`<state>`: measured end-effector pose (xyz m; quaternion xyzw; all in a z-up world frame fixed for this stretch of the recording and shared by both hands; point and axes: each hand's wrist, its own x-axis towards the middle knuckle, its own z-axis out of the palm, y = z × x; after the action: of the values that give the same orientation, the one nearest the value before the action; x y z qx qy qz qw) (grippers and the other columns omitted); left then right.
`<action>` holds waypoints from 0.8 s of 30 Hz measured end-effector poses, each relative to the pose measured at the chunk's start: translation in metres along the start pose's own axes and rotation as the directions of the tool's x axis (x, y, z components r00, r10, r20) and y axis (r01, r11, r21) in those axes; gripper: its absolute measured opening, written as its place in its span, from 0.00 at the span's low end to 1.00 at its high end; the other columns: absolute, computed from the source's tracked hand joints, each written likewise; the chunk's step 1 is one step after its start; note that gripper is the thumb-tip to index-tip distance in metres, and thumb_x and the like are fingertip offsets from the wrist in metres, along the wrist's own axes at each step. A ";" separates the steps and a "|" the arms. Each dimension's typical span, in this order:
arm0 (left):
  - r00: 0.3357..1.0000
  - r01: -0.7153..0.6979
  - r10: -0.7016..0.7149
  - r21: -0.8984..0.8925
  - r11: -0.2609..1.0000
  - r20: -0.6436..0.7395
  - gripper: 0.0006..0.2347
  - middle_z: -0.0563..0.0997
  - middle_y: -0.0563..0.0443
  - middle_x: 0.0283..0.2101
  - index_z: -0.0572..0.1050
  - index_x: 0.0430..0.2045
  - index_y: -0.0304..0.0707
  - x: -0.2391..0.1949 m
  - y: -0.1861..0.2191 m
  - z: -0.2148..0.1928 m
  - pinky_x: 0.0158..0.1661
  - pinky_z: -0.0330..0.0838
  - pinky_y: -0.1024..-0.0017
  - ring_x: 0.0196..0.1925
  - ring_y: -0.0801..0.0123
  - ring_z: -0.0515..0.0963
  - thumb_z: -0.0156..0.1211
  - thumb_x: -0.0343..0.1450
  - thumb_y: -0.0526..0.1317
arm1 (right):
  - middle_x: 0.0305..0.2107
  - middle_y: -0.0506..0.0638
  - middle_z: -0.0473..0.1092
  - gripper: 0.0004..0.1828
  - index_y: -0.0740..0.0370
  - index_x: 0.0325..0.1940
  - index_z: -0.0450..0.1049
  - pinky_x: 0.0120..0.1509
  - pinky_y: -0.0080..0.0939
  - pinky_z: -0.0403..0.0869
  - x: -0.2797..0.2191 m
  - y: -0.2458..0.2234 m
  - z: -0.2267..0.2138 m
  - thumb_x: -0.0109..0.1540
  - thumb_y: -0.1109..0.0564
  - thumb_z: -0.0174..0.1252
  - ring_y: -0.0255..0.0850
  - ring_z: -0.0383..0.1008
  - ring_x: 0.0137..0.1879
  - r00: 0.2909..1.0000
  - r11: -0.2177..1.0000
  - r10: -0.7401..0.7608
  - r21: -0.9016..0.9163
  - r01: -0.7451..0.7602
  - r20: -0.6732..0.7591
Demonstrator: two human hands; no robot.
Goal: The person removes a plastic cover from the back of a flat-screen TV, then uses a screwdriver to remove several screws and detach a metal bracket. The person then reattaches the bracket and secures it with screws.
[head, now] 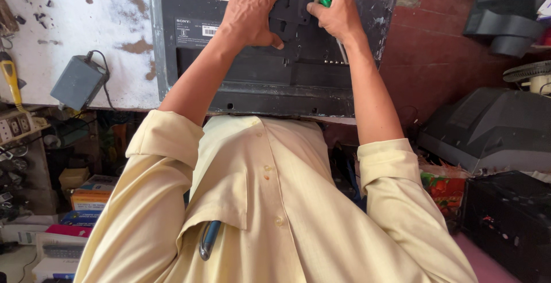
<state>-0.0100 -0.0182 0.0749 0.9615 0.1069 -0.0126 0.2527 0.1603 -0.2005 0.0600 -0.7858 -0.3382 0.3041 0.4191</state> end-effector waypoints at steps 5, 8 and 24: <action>0.999 0.024 -0.026 0.070 0.997 0.028 0.53 0.63 0.51 0.65 0.61 0.70 0.52 -0.004 0.007 0.000 0.49 0.76 0.56 0.58 0.47 0.69 0.86 0.46 0.54 | 0.28 0.46 0.72 0.19 0.66 0.52 0.71 0.30 0.35 0.74 -0.007 0.003 0.005 0.60 0.66 0.68 0.33 0.74 0.27 0.999 1.000 0.023 0.021 -0.022 -0.041; 0.999 0.024 -0.028 0.090 0.996 0.037 0.54 0.63 0.52 0.66 0.60 0.71 0.52 -0.003 0.009 0.001 0.49 0.76 0.57 0.58 0.47 0.68 0.86 0.46 0.54 | 0.27 0.46 0.71 0.19 0.65 0.53 0.71 0.30 0.36 0.74 -0.010 0.007 0.008 0.60 0.66 0.68 0.34 0.74 0.27 0.998 0.999 0.027 0.035 -0.025 -0.064; 0.901 0.291 -0.345 -0.224 0.930 -0.261 0.51 0.72 0.36 0.50 0.52 0.65 0.19 -0.051 0.046 0.055 0.53 0.65 0.57 0.53 0.48 0.70 0.83 0.58 0.52 | 0.24 0.47 0.75 0.16 0.67 0.50 0.78 0.27 0.32 0.72 -0.013 0.007 0.011 0.60 0.61 0.70 0.29 0.74 0.24 0.994 0.993 0.097 0.076 -0.092 -0.056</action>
<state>-0.0486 -0.0939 0.0534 0.8952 0.3004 0.1000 0.3137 0.1464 -0.2088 0.0513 -0.7938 -0.2765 0.3121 0.4427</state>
